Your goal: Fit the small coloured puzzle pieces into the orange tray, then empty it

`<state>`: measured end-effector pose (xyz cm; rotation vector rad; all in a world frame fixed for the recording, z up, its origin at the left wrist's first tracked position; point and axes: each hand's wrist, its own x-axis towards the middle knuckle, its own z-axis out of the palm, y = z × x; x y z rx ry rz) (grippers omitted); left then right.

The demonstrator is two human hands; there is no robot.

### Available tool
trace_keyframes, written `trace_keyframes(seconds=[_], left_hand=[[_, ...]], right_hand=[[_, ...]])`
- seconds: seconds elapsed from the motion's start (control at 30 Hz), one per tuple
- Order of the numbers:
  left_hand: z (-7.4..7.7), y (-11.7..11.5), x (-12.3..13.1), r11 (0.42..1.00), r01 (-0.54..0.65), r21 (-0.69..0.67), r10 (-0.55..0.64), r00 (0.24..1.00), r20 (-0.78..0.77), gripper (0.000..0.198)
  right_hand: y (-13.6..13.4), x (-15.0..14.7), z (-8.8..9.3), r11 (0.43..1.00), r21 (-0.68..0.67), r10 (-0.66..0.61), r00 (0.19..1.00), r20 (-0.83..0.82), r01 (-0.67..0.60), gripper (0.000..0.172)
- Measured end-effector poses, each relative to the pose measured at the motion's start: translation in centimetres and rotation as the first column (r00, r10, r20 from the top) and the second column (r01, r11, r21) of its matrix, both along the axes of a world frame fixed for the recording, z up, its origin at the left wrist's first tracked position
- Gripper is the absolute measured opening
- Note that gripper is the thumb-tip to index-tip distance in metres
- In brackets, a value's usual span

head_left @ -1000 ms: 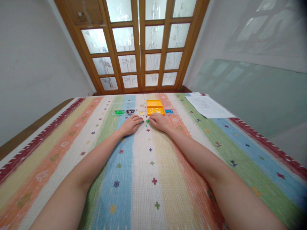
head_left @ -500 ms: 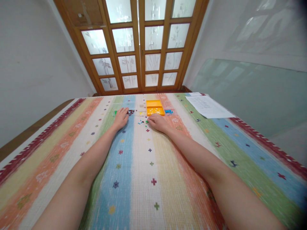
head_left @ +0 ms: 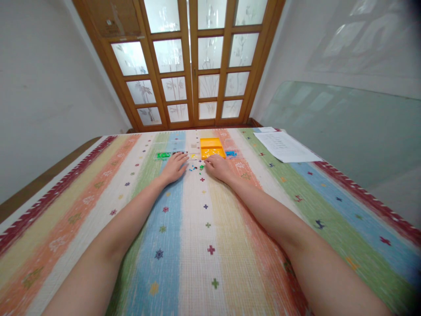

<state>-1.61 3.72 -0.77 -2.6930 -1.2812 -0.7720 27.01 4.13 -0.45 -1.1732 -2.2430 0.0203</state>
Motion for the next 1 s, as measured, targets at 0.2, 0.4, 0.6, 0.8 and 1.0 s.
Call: trace_keyframes(seconds=[0.2,0.4,0.6,0.8,1.0], left_hand=[[0.8,-2.2,3.6,0.975,0.209,-0.078,-0.22,0.955,-0.199,0.046],[0.7,-2.7,4.4,0.971,0.226,-0.077,-0.237,0.944,-0.228,0.044],[1.1,-3.1,4.7,0.967,0.25,-0.042,-0.252,0.937,-0.242,0.044],[1.7,-3.7,4.9,0.962,0.269,-0.039,-0.271,0.934,-0.234,0.042],[2.1,-4.1,4.9,0.959,0.276,-0.055,-0.281,0.93,-0.237,0.042]], right_hand=[[0.3,0.1,-0.1,0.998,-0.016,-0.053,0.999,0.006,0.053,0.025],[0.3,-0.1,-0.3,0.997,-0.034,-0.062,0.998,0.006,0.062,0.027],[0.3,-0.1,-0.3,0.997,-0.048,-0.059,0.998,0.01,0.059,0.026],[0.1,-0.1,-0.1,0.997,-0.063,-0.043,0.999,-0.011,0.043,0.024],[0.3,-0.1,-0.3,0.998,-0.06,-0.035,0.999,-0.012,0.034,0.023]])
